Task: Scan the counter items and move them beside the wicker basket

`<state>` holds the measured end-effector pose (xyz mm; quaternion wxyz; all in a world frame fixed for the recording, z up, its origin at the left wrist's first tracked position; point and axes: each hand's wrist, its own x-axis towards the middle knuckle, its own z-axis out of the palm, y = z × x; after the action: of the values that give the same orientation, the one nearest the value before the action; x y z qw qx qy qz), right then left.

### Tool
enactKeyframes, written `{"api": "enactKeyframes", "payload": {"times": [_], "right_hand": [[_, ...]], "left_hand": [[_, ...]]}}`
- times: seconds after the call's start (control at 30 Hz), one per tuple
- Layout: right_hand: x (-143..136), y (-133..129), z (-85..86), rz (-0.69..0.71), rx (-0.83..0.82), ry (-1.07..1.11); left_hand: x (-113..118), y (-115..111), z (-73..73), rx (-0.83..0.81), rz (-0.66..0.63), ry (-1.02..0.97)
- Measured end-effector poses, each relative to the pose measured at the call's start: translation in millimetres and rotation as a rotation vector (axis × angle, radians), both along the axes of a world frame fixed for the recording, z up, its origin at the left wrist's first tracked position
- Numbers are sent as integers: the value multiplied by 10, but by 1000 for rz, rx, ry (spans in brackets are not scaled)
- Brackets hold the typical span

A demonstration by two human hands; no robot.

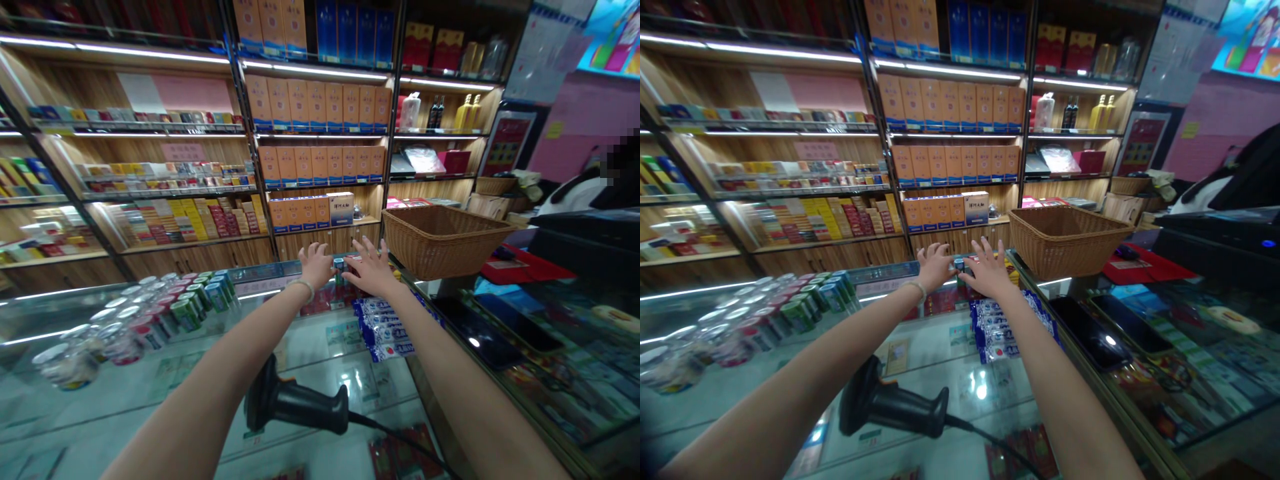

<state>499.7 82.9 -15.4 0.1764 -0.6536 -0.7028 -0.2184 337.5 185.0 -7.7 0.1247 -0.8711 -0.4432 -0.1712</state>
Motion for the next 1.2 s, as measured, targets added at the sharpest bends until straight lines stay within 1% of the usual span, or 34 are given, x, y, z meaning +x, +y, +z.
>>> {"api": "enactKeyframes", "payload": {"times": [0.47, 0.67, 0.8, 0.9, 1.0, 1.1, 1.2], "right_hand": [[-25, 4, -13, -11, 2, -34], [-17, 16, -57, -29, 35, -61], [-11, 24, -68, -36, 32, -68], [-17, 28, -54, -32, 20, -44], [-74, 10, -3, -11, 34, -35], [-191, -39, 102, 14, 75, -47], [-320, -99, 237, 31, 108, -53]], "left_hand": [[-69, 1, 33, -8, 43, -7], [-169, -13, 32, -18, 30, 89], [-213, -41, 69, -21, 40, 123], [-242, -80, 124, -29, 51, 130], [-297, -154, 205, -18, 50, 125], [-392, -260, 329, 30, 31, 120], [-521, -371, 494, 75, 17, 104]]}}
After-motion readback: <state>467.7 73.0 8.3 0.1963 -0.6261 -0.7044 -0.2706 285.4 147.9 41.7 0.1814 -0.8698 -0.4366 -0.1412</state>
